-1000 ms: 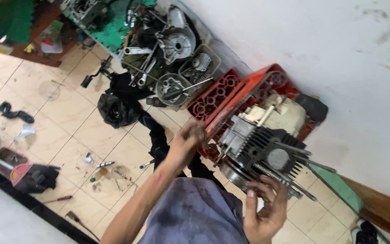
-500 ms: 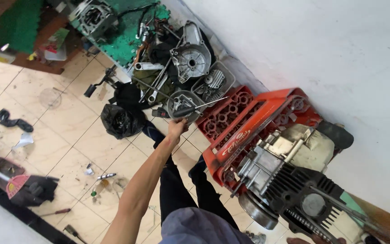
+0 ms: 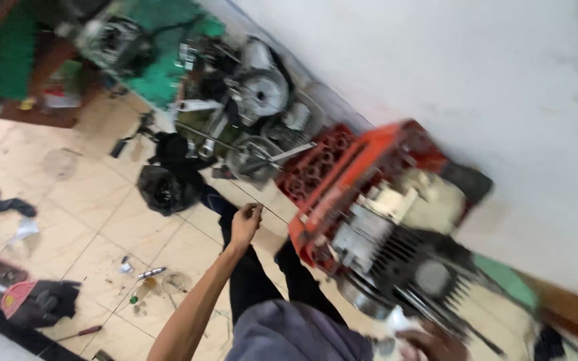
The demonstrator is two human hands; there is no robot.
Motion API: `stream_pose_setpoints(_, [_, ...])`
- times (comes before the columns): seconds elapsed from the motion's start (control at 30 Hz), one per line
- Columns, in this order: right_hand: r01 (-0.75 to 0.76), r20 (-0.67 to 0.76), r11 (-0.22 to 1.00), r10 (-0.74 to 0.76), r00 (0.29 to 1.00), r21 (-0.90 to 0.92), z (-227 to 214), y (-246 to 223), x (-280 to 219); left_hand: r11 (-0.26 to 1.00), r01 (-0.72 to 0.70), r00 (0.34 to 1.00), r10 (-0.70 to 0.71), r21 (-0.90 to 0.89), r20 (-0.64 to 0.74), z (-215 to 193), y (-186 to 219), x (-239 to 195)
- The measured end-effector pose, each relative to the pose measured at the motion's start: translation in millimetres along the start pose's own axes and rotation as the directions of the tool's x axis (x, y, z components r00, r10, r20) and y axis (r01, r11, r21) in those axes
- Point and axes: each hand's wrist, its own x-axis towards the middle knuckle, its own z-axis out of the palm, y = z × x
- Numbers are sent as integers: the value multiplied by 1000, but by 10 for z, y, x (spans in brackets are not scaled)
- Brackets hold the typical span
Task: The person works on a small engine mounted on a red stand, manipulating the piston and cylinder area by hand, then lifts the finned cylinder block off the engine, turns it over in both hands, and places it aside before returning to the engine.
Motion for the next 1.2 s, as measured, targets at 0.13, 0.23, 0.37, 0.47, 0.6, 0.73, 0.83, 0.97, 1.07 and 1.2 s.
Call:
stream_pose_setpoints(0.13, [-42,-277,988,83,957,148,345,-2395,321,993,-109,971,97,46,217,188,53,-1016])
stream_pose_setpoints(0.23, [116,-503,947,52,863,298,338,-2941,336,985,-143,957,114,92,268,350,396,-1560])
stream_pose_setpoints(0.37, [202,-371,897,-46,927,393,250,-2924,345,985,-122,971,93,123,219,474,677,-1934])
stream_pose_setpoints(0.47, [265,-393,807,-45,919,528,204,-2853,303,981,-167,965,141,100,222,417,669,-1916])
stream_pose_setpoints(0.6, [302,-435,702,11,900,645,126,-2652,155,972,-223,955,201,77,220,307,843,-1878])
stream_pose_setpoints(0.73, [308,-460,724,15,888,617,191,-2410,-15,955,-245,961,215,170,176,289,1115,-1886])
stream_pose_setpoints(0.83, [293,-442,713,26,897,637,256,-2370,-11,947,-276,953,247,165,174,340,1160,-1887])
stream_pose_setpoints(0.97, [305,-409,729,-38,912,612,357,-2264,14,951,-282,943,250,130,217,455,1013,-1896])
stream_pose_setpoints(1.07, [355,-437,728,-84,896,587,407,-2252,5,962,-254,947,228,96,225,529,951,-1962])
stream_pose_setpoints(1.2, [317,-388,704,-63,919,635,596,-2222,-44,955,-210,957,158,208,243,517,929,-2037])
